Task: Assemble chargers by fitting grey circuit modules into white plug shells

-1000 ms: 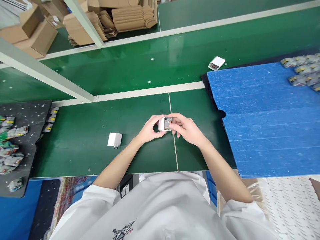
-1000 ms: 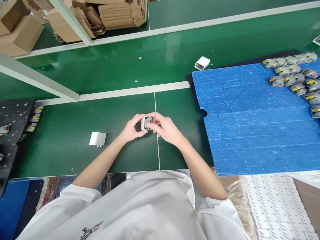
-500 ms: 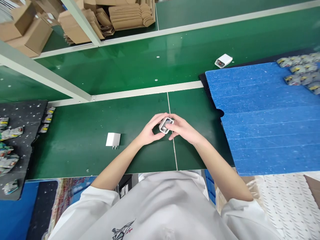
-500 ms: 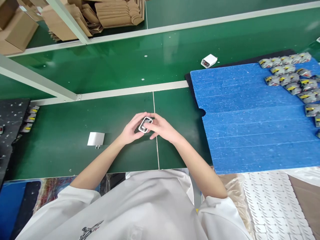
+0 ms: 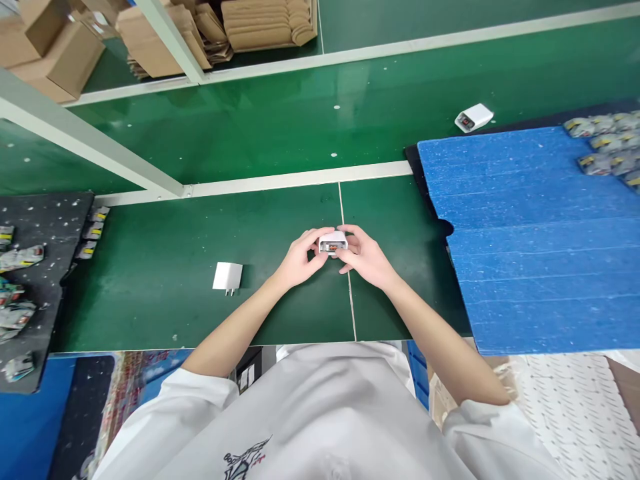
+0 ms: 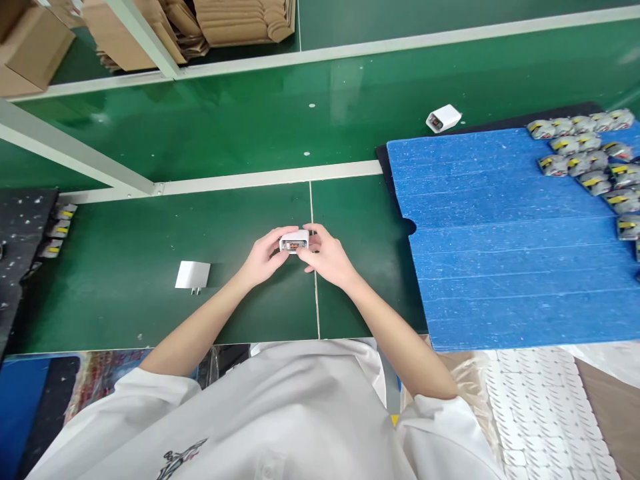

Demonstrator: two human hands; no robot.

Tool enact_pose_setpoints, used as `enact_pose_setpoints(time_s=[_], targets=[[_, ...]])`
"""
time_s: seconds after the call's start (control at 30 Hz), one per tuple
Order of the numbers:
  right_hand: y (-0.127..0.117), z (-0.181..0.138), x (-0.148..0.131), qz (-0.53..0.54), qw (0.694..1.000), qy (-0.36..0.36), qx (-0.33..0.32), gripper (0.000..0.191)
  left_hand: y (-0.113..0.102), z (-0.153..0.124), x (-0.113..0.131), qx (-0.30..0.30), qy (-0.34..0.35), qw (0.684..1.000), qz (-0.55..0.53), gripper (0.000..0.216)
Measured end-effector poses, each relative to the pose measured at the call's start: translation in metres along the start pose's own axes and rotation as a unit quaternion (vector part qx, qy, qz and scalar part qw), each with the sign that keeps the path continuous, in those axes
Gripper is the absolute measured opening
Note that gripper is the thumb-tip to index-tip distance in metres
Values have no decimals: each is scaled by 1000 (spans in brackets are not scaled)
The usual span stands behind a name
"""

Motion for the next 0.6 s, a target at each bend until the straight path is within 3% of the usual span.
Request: enact_pose_setpoints(time_s=[0.27, 0.6], targets=[[7, -4, -6, -84, 996, -22, -11, 42, 1, 1, 18, 5, 43, 998, 37, 30], [5, -4, -9, -81, 995, -50, 7, 41, 6, -3, 10, -2, 22, 1000, 21, 33]])
Point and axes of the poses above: each hand's wrist, its own z-axis towards the middle knuckle, its own y-axis out of the palm, x = y × z, the point moved 9 cm from there along z, towards the middle knuckle, and after that the axes turned 2 degrees about z, right-handed, at the moved point
